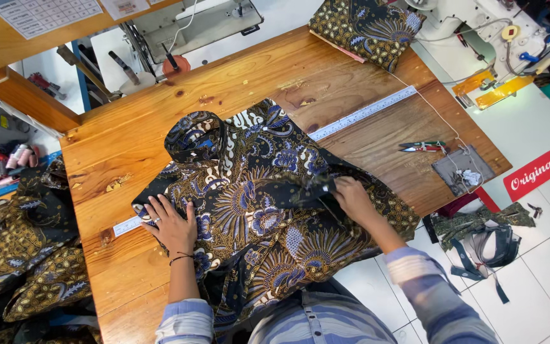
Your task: The person folds a patterned shirt on a wooden table, smoothing the fabric and aligning the sleeves and collar. They use a ruler to measure and mark the fabric, then fold the shirt into a compact shape.
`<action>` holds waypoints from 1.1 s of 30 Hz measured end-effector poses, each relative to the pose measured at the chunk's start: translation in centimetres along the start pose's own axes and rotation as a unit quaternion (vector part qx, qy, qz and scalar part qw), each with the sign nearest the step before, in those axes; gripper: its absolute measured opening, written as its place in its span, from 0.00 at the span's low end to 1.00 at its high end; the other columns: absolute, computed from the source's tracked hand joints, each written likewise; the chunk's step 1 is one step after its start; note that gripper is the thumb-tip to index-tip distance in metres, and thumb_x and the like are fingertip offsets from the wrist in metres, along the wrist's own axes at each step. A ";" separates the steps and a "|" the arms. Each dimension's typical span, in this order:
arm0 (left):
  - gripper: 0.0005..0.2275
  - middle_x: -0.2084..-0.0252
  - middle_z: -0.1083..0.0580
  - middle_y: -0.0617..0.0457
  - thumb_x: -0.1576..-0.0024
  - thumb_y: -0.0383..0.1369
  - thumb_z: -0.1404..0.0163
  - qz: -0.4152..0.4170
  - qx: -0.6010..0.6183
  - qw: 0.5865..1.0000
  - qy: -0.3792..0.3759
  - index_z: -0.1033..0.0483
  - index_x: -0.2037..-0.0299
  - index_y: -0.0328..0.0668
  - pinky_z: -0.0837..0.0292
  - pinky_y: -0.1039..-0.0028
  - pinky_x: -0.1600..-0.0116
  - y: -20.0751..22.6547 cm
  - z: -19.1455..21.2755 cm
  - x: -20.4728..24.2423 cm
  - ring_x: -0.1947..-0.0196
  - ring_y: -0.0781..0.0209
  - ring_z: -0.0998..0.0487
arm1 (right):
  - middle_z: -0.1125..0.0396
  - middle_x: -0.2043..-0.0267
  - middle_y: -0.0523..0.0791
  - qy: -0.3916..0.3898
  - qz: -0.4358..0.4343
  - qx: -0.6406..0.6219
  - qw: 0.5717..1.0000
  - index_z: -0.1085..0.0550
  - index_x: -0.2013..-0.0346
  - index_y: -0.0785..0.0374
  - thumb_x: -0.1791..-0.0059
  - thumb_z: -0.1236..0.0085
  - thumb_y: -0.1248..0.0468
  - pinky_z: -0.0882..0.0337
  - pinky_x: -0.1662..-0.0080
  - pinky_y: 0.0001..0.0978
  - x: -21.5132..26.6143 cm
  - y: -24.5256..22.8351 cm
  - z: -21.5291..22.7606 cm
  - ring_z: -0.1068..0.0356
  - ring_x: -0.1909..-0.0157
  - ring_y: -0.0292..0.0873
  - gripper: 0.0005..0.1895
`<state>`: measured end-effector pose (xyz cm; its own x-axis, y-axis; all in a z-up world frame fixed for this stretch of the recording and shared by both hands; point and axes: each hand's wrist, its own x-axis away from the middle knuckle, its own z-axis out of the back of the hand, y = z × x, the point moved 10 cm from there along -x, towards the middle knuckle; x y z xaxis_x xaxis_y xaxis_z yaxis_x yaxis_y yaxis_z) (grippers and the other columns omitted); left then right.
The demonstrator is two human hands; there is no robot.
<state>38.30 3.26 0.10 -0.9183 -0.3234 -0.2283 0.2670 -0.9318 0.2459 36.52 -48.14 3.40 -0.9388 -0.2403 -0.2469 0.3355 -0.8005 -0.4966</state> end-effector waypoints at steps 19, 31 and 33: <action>0.28 0.41 0.31 0.44 0.61 0.45 0.32 -0.133 0.221 0.965 -0.042 0.21 0.50 0.45 0.39 0.54 0.37 0.8 11.9 9.2 0.41 0.42 0.31 | 0.32 0.36 0.43 0.044 -0.240 -0.231 0.942 0.28 0.39 0.62 0.54 0.49 0.81 0.30 0.63 0.26 11.4 3.6 9.7 0.24 0.56 0.38 0.29; 0.07 0.64 0.26 0.53 0.51 0.20 0.42 -0.020 0.274 0.961 -0.030 0.22 0.65 0.40 0.35 0.66 0.56 -1.7 13.5 16.3 0.67 0.57 0.25 | 0.28 0.65 0.41 0.158 -0.160 -0.310 0.924 0.22 0.57 0.69 0.46 0.47 0.79 0.37 0.63 0.19 5.2 9.8 10.3 0.33 0.66 0.28 0.08; 0.07 0.65 0.27 0.52 0.49 0.18 0.44 0.036 0.321 0.946 -0.006 0.23 0.65 0.38 0.35 0.69 0.60 -3.1 12.8 17.0 0.70 0.55 0.29 | 0.31 0.67 0.39 0.181 -0.165 -0.325 0.914 0.23 0.59 0.70 0.45 0.45 0.78 0.41 0.65 0.19 6.0 11.2 10.5 0.37 0.68 0.26 0.05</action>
<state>18.08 2.76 7.49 -0.9086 -0.3774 -0.1791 0.1004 -0.6134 0.7834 33.85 -64.28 5.09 -0.9494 0.2458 -0.1956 0.1257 -0.2732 -0.9537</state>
